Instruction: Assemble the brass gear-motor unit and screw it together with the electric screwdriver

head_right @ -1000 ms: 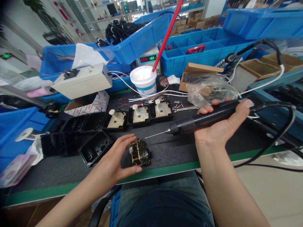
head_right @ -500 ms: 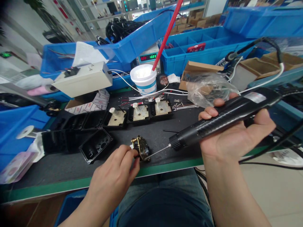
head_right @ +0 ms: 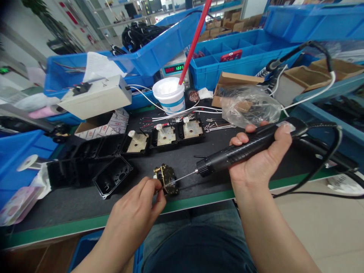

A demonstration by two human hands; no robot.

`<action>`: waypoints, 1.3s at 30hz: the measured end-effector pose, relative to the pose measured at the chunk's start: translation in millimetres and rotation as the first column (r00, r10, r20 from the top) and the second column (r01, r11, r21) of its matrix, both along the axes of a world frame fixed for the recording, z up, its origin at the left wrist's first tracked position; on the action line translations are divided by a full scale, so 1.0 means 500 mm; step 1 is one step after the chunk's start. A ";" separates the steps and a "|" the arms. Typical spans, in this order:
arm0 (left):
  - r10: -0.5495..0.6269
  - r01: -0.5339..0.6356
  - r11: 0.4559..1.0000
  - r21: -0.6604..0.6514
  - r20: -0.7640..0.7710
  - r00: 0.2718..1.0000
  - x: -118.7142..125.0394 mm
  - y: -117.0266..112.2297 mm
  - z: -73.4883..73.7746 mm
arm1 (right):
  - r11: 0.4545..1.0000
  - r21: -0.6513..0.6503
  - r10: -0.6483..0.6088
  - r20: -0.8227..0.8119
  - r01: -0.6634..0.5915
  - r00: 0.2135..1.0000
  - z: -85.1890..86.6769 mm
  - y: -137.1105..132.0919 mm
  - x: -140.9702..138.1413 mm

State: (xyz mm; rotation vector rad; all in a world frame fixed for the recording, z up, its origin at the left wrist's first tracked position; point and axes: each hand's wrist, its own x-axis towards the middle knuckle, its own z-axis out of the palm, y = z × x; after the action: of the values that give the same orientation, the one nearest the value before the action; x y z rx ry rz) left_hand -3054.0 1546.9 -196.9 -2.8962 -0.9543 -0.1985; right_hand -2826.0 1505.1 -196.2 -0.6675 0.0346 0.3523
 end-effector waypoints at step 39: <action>0.211 -0.111 0.734 -0.670 0.070 0.975 -0.005 0.069 -0.033 | 0.998 0.013 -0.059 -0.037 0.059 0.998 -0.031 0.062 0.017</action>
State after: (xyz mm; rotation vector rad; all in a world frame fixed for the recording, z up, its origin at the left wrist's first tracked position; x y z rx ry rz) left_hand -3056.4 1581.4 -213.6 -3.4287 -1.5801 -0.0510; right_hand -2817.2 1535.9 -211.5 -0.6451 0.0868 0.3079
